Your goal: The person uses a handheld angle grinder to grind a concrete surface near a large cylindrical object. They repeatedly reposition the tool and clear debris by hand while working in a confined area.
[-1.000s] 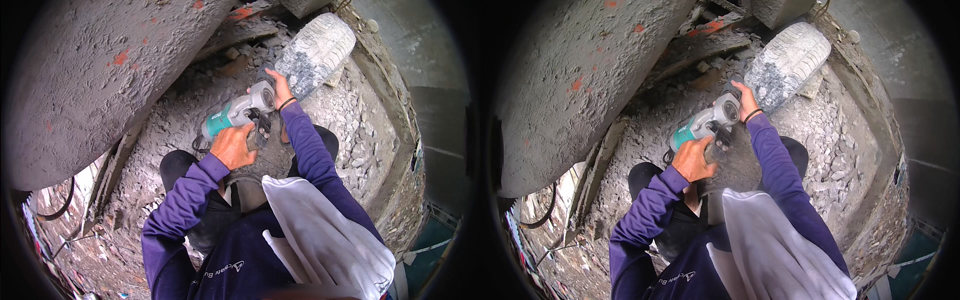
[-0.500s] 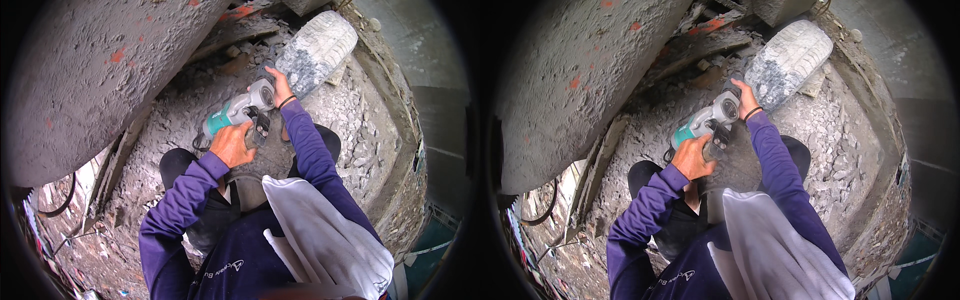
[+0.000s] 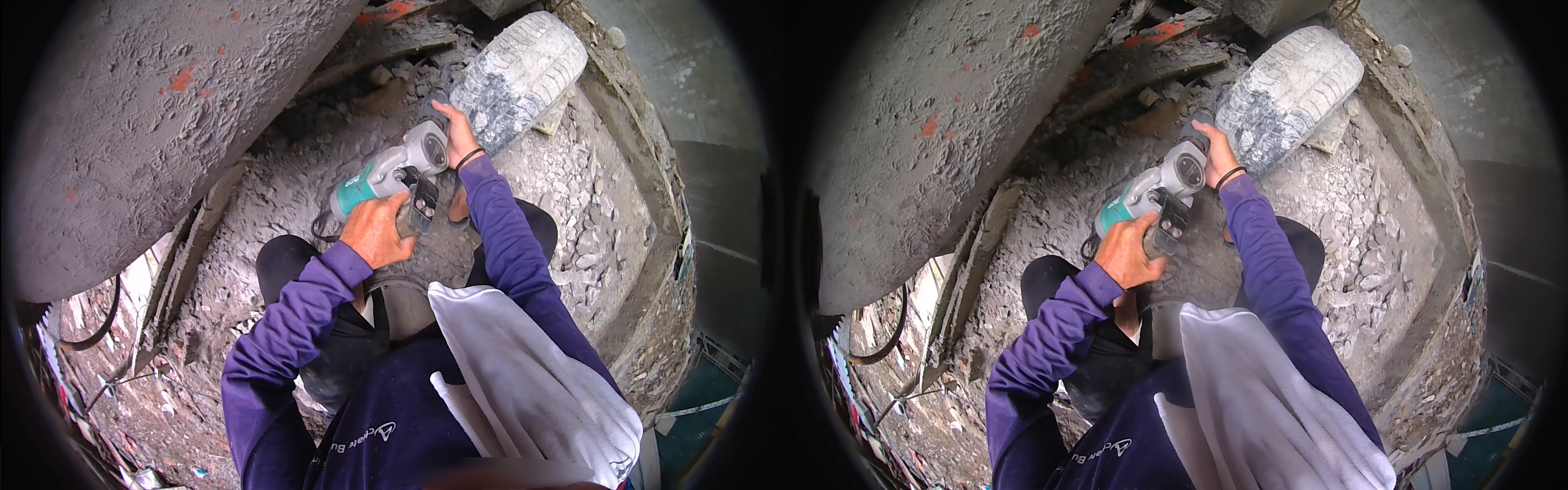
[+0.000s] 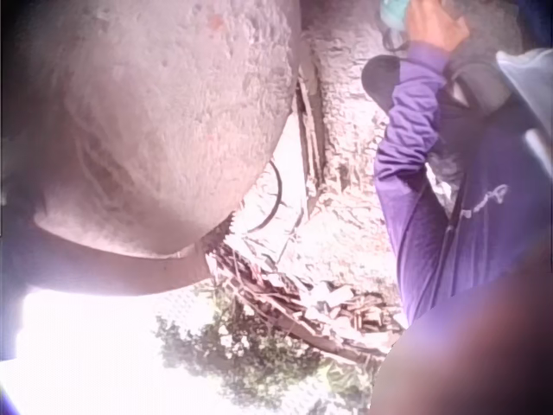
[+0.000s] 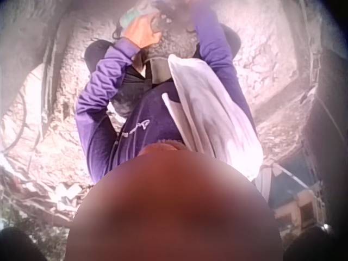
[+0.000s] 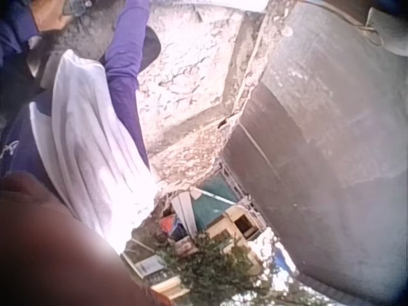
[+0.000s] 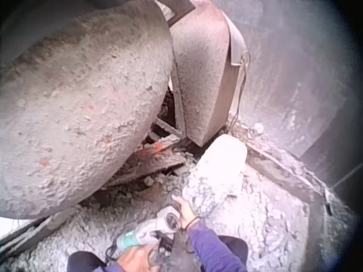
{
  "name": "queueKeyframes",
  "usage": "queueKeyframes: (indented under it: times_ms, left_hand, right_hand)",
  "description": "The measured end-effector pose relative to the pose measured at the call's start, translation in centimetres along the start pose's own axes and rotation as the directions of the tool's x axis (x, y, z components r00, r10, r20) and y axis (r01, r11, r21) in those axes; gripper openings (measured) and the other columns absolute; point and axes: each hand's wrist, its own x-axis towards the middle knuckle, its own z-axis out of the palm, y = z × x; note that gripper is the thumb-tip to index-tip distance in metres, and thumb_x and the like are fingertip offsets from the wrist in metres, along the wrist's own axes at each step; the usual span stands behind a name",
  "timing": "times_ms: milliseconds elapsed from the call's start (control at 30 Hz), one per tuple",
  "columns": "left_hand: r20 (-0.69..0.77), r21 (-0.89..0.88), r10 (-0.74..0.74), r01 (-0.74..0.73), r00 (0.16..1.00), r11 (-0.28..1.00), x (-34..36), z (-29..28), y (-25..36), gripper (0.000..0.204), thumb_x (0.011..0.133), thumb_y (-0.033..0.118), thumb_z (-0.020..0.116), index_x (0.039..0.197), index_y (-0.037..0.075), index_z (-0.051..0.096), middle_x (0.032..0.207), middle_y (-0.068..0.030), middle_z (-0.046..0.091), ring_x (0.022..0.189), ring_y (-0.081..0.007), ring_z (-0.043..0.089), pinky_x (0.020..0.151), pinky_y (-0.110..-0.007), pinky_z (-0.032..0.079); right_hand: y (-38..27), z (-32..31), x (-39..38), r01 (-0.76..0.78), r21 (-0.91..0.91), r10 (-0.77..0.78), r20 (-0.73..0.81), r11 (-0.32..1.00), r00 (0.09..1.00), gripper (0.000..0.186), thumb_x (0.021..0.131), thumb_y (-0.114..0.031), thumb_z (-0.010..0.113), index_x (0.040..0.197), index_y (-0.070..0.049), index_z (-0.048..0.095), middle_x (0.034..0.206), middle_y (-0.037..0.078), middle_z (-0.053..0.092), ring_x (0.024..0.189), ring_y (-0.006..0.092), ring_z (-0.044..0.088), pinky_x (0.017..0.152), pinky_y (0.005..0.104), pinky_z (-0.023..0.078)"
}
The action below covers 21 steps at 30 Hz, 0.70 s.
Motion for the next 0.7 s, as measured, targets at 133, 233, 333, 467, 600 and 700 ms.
queueKeyframes:
  times_ms: [133, 233, 333, 467, 600, 700]
  left_hand:
    - [-0.005, 0.030, 0.017, -0.017, 1.000, 0.999, 0.1, 0.2, -0.1, 0.065, 0.068, 0.020, 0.082, 0.126, -0.005, 0.066, 0.091, -0.0309, 0.072, 0.088, -0.0478, 0.071, 0.083, -0.050, 0.058]
    - [-0.020, 0.041, 0.022, -0.021, 1.000, 0.999, 0.0, 0.0, -0.1, 0.066, 0.068, 0.022, 0.082, 0.126, -0.004, 0.066, 0.092, -0.0304, 0.073, 0.089, -0.0478, 0.072, 0.083, -0.051, 0.058]
    - [-0.045, -0.021, 0.005, -0.006, 0.999, 1.000, 0.2, -0.1, -0.3, 0.062, 0.069, 0.020, 0.082, 0.124, -0.005, 0.067, 0.092, -0.0300, 0.073, 0.090, -0.0477, 0.072, 0.083, -0.050, 0.058]
    - [-0.136, -0.213, -0.050, 0.020, 0.990, 0.977, 0.5, -0.2, 0.0, 0.051, 0.071, 0.016, 0.080, 0.116, -0.005, 0.069, 0.092, -0.0295, 0.073, 0.089, -0.0472, 0.072, 0.081, -0.048, 0.058]
    - [-0.137, -0.343, -0.157, 0.101, 0.978, 0.934, 0.2, -3.2, 2.9, 0.042, 0.072, 0.013, 0.078, 0.109, -0.005, 0.068, 0.085, -0.0254, 0.072, 0.083, -0.0458, 0.073, 0.076, -0.045, 0.057]
    - [-0.197, -0.349, -0.165, 0.088, 0.966, 0.933, -1.5, -5.2, 3.2, 0.037, 0.072, 0.011, 0.077, 0.105, -0.004, 0.068, 0.079, -0.0203, 0.071, 0.075, -0.0419, 0.073, 0.072, -0.040, 0.057]
  right_hand:
    - [-0.1, -0.4, 0.0, 0.009, -0.001, -0.009, 0.001, 1.000, 1.000, 0.051, 0.099, -0.045, 0.065, 0.116, 0.003, 0.059, 0.105, 0.030, 0.071, 0.096, 0.0470, 0.074, 0.092, 0.0568, 0.061]
    - [-0.6, 1.3, -1.1, -0.064, 0.047, 0.062, 0.048, 0.997, 0.997, 0.051, 0.098, -0.045, 0.066, 0.115, 0.002, 0.059, 0.103, 0.028, 0.071, 0.099, 0.0470, 0.074, 0.092, 0.0572, 0.061]
    - [-1.1, 2.8, -2.1, -0.118, 0.178, 0.108, 0.066, 0.977, 0.992, 0.053, 0.097, -0.047, 0.068, 0.112, 0.002, 0.059, 0.099, 0.024, 0.071, 0.104, 0.0470, 0.073, 0.092, 0.0578, 0.060]
    - [-1.5, 4.9, -2.2, -0.053, 0.306, 0.077, -0.069, 0.951, 0.995, 0.055, 0.094, -0.049, 0.073, 0.109, 0.002, 0.059, 0.095, 0.021, 0.070, 0.110, 0.0466, 0.071, 0.089, 0.0577, 0.061]
    - [-0.9, 4.5, -1.1, -0.089, 0.309, 0.107, -0.041, 0.947, 0.993, 0.053, 0.093, -0.048, 0.074, 0.110, 0.000, 0.059, 0.096, 0.022, 0.071, 0.106, 0.0446, 0.073, 0.086, 0.0554, 0.062]
    - [0.4, 6.8, -3.0, -0.036, 0.234, 0.044, -0.029, 0.972, 0.999, 0.051, 0.093, -0.046, 0.075, 0.111, 0.000, 0.060, 0.097, 0.023, 0.070, 0.100, 0.0437, 0.074, 0.087, 0.0538, 0.063]
